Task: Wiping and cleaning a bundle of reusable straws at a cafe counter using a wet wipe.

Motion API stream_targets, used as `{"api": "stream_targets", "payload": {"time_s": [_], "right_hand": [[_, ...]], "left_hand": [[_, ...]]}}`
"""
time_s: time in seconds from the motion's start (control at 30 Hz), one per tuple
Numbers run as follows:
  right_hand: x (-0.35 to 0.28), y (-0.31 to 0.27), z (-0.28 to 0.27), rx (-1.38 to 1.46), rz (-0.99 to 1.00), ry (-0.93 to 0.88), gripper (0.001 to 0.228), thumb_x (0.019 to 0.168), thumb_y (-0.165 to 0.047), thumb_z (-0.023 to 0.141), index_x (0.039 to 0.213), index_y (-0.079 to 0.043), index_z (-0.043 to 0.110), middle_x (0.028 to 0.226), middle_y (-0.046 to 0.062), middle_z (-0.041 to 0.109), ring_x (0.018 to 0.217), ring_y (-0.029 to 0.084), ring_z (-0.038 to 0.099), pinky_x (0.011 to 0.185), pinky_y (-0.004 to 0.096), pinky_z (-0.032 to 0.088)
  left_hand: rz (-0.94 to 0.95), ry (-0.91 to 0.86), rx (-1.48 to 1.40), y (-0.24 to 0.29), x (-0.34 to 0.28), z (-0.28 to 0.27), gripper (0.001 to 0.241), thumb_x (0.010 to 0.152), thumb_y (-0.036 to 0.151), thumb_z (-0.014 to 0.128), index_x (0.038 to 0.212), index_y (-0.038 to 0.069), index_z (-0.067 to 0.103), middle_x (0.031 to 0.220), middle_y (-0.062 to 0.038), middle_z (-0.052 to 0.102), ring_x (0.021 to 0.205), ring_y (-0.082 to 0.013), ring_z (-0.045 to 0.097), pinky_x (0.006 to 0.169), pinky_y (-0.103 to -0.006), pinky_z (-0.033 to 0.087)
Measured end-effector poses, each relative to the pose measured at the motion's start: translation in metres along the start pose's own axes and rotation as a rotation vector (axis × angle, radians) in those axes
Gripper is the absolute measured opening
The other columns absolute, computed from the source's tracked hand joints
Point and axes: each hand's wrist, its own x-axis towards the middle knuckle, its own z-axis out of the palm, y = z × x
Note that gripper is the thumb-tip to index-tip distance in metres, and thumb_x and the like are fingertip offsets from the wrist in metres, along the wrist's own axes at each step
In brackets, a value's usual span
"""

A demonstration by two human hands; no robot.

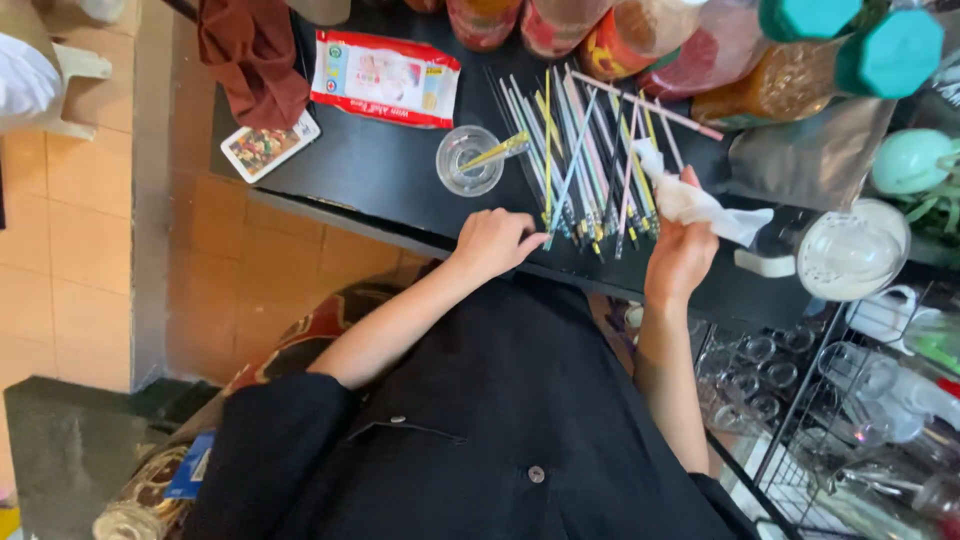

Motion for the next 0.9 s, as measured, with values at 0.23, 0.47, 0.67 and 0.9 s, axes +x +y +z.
{"api": "stream_targets", "payload": {"time_s": [0.23, 0.47, 0.67, 0.9], "right_hand": [[-0.021, 0.002, 0.007, 0.01, 0.109, 0.117, 0.057, 0.114, -0.031, 0.045, 0.156, 0.007, 0.042, 0.154, 0.019, 0.051, 0.132, 0.03, 0.058, 0.113, 0.045, 0.054], [-0.039, 0.001, 0.022, 0.0, 0.104, 0.176, 0.057, 0.114, -0.034, 0.043, 0.155, 0.006, 0.043, 0.145, 0.016, 0.058, 0.12, 0.024, 0.065, 0.102, 0.042, 0.058], [-0.037, 0.008, 0.011, -0.002, 0.151, 0.101, 0.06, 0.115, -0.038, 0.037, 0.156, 0.005, 0.043, 0.144, 0.014, 0.06, 0.113, 0.022, 0.066, 0.092, 0.037, 0.056], [-0.025, -0.012, 0.029, 0.083, 0.343, -0.119, 0.061, 0.11, -0.035, 0.04, 0.157, 0.004, 0.037, 0.156, 0.014, 0.049, 0.129, 0.026, 0.06, 0.102, 0.041, 0.053]], "left_hand": [[0.539, 0.273, -0.315, 0.016, 0.001, -0.115, 0.01, 0.092, 0.021, 0.08, 0.089, 0.013, 0.076, 0.069, -0.003, 0.069, 0.058, -0.0212, 0.066, 0.056, -0.0366, 0.05], [0.475, 0.353, -0.222, 0.004, 0.035, -0.136, 0.031, 0.086, 0.017, 0.083, 0.115, 0.006, 0.075, 0.068, -0.003, 0.063, 0.057, -0.0183, 0.06, 0.053, -0.0318, 0.046], [0.45, 0.418, -0.44, 0.012, 0.009, -0.148, 0.02, 0.093, 0.014, 0.08, 0.112, 0.01, 0.076, 0.076, -0.004, 0.069, 0.063, -0.0136, 0.065, 0.059, -0.0276, 0.05], [0.902, 0.507, -0.662, 0.064, -0.057, -0.173, 0.048, 0.104, 0.043, 0.052, 0.096, 0.001, 0.074, 0.075, -0.008, 0.075, 0.056, -0.0167, 0.067, 0.054, -0.0295, 0.051]]}}
